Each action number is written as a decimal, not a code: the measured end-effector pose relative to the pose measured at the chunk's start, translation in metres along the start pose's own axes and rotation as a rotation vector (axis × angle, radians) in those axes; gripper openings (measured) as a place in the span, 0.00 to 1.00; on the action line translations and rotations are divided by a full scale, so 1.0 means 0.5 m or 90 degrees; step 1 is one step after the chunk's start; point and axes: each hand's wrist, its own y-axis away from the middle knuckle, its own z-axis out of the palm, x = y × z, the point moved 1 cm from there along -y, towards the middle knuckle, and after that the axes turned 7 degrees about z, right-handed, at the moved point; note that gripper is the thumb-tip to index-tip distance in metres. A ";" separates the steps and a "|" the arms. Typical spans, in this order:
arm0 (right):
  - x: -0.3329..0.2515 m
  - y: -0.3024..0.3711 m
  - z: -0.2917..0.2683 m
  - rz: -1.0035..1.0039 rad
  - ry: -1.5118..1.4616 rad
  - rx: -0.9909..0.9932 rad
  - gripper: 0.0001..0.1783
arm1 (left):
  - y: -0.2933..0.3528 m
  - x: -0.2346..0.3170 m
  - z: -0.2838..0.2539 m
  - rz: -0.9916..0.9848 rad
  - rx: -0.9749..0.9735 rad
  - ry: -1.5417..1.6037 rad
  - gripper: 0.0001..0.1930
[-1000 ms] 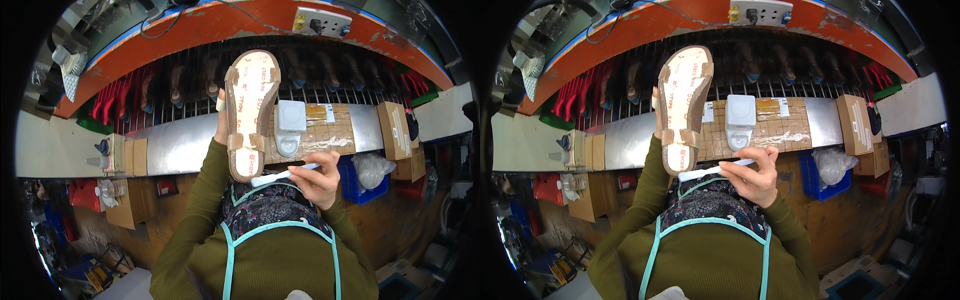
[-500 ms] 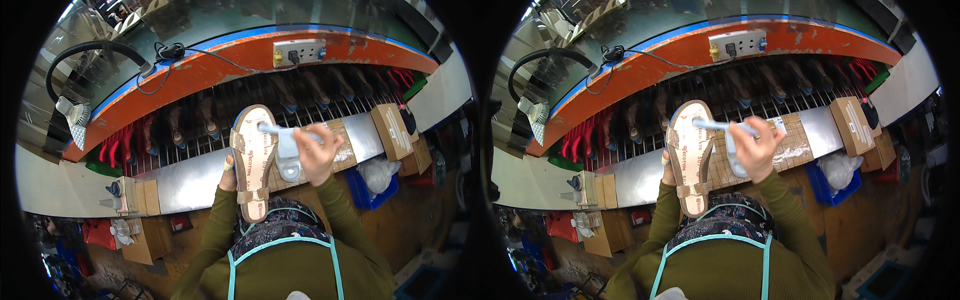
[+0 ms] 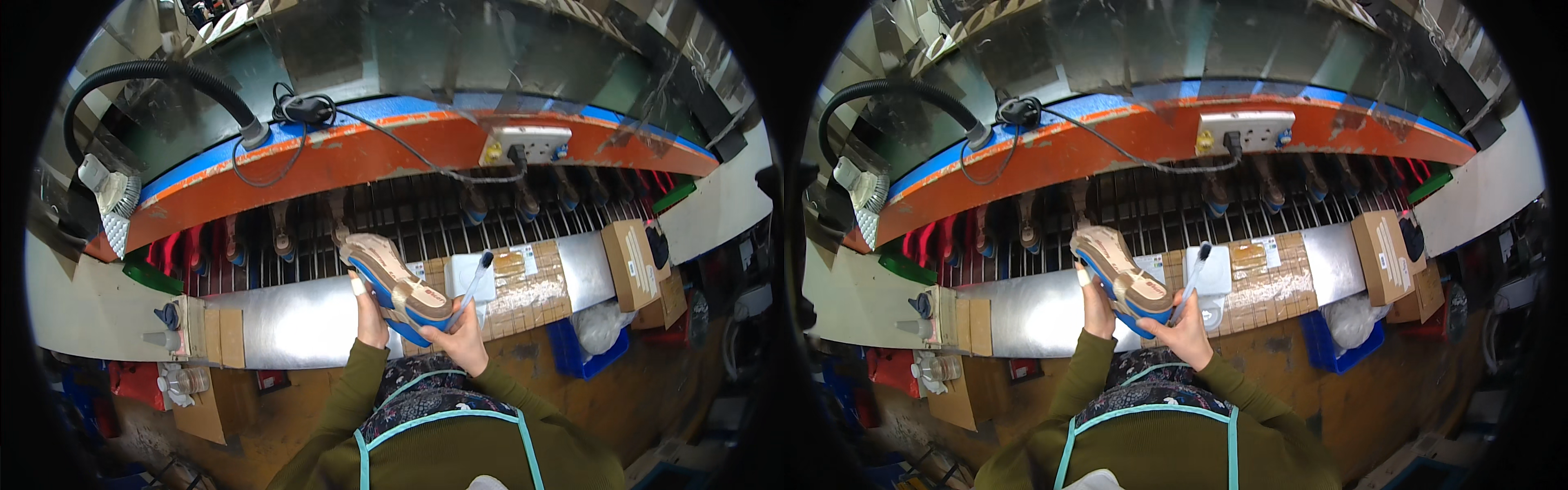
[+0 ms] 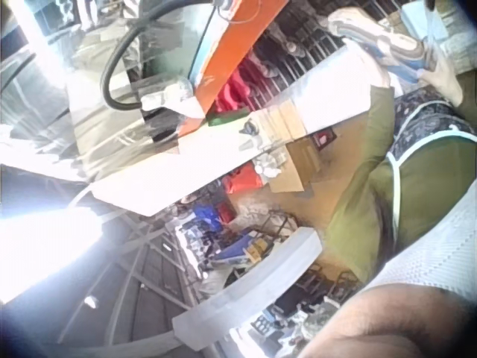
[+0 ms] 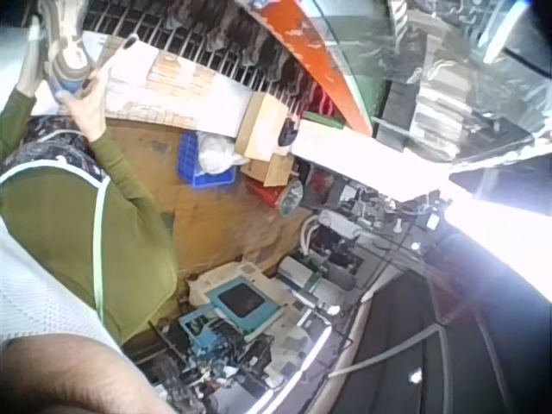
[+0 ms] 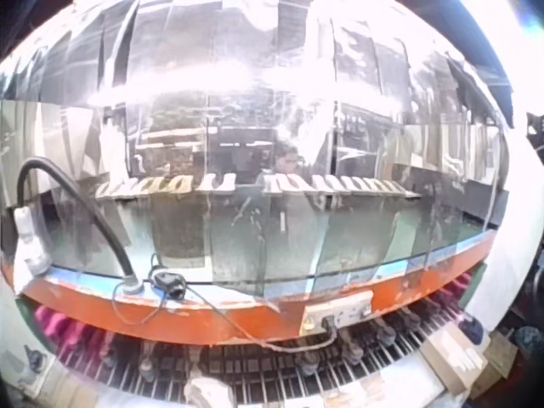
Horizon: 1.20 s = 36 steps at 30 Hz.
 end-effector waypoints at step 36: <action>0.144 -0.661 -0.330 0.039 1.145 0.127 0.36 | -0.088 0.092 -0.304 -0.042 0.052 -0.178 0.41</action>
